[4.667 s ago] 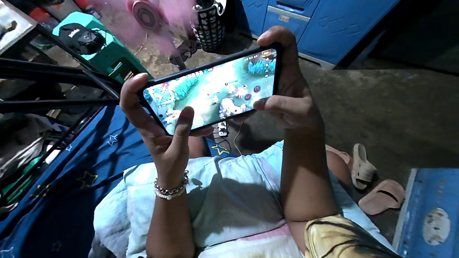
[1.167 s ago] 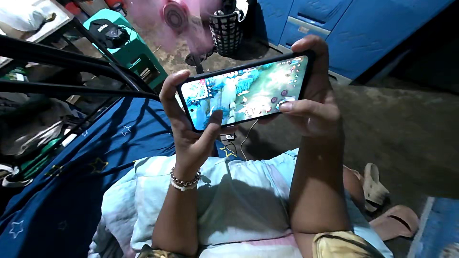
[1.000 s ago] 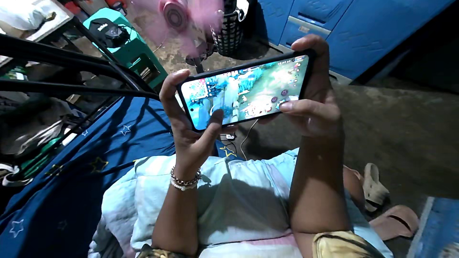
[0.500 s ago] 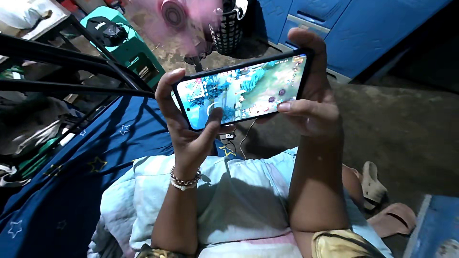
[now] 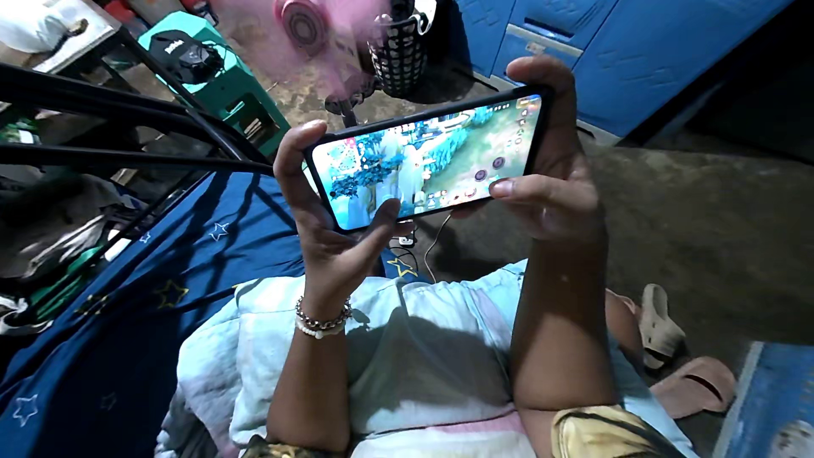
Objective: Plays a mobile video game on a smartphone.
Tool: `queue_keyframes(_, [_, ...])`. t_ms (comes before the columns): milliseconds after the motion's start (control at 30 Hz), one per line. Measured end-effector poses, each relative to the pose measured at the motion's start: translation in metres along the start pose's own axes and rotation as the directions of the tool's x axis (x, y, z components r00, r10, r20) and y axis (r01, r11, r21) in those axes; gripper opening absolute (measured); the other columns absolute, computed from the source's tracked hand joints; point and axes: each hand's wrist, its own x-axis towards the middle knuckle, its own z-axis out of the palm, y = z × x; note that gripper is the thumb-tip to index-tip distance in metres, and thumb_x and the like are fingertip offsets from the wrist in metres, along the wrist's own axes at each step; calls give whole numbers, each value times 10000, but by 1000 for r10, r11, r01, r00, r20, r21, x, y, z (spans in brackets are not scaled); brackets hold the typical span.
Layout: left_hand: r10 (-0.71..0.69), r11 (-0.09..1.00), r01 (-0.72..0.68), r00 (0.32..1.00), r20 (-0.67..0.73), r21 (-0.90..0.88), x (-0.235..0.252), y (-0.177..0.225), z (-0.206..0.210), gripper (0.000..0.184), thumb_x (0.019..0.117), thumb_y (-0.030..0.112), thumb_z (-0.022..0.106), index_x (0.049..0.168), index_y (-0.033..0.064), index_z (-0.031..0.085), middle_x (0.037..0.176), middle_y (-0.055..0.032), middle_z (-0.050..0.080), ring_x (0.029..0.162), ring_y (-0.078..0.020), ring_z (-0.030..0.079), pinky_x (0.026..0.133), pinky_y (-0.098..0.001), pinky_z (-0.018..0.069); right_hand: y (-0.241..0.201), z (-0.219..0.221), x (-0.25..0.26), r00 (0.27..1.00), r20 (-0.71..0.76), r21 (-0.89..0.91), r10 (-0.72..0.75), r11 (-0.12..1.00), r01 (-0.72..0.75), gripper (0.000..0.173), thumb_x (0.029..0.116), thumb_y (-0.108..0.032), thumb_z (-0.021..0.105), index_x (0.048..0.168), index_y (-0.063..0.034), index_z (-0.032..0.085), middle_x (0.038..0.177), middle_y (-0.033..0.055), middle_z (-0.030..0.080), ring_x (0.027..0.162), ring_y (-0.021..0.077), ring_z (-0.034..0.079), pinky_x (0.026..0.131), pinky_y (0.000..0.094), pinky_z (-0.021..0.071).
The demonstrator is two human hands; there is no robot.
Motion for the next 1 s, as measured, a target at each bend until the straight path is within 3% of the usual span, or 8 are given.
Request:
queue_keyframes(233, [-7, 1000, 7, 998, 59, -2, 1, -1, -4, 943, 798, -52, 778, 1509, 225, 224, 1402, -3, 474, 1169, -158, 626, 827, -333, 646, 0, -2, 0, 1000, -13, 6, 0, 1000, 0, 742, 840, 4, 684, 1456, -222, 339, 1307, 22, 583, 1071, 202, 692, 678, 379, 669])
queue_keyframes(533, [-38, 999, 40, 997, 63, -29, 2, 1, -3, 954, 794, -84, 761, 1510, 229, 212, 1389, -13, 481, 1158, -170, 641, 812, -354, 658, 0, -1, 1, 999, -33, -23, -4, 1000, 3, 756, 842, -14, 684, 1475, -205, 317, 1322, 16, 571, 1092, 186, 680, 730, 366, 666])
queue_keyframes(667, [-23, 999, 26, 997, 70, -43, 2, 0, -4, 972, 793, -79, 765, 1519, 232, 197, 1397, -5, 473, 1154, -164, 639, 813, -345, 654, -1, 0, 1, 999, -34, -38, -12, 999, 11, 825, 845, -28, 686, 1525, -201, 251, 1355, 16, 544, 1128, 184, 657, 781, 364, 656])
queue_keyframes(833, [-15, 998, 19, 997, 73, -55, 2, -1, -3, 963, 792, -89, 767, 1508, 231, 208, 1401, 0, 478, 1170, -156, 632, 835, -337, 648, 1, -2, 2, 999, -20, -6, -29, 1000, 29, 803, 836, -19, 700, 1508, -181, 291, 1348, 31, 555, 1137, 202, 657, 771, 380, 659])
queue_keyframes(933, [-7, 999, 10, 997, 75, -36, 3, -1, -3, 955, 797, -72, 766, 1510, 225, 204, 1410, 2, 471, 1184, -155, 617, 864, -331, 632, 1, -2, 2, 999, -23, -18, -30, 999, 29, 789, 833, -16, 702, 1499, -181, 312, 1342, 24, 559, 1134, 184, 658, 797, 364, 654])
queue_keyframes(1000, [-22, 998, 25, 997, 68, -51, 2, -1, -3, 953, 804, -86, 754, 1509, 234, 199, 1394, -5, 483, 1151, -164, 642, 818, -337, 652, 2, -2, 1, 999, -24, -30, -49, 998, 48, 790, 826, -1, 678, 1505, -158, 306, 1354, 20, 545, 1164, 168, 634, 882, 354, 628])
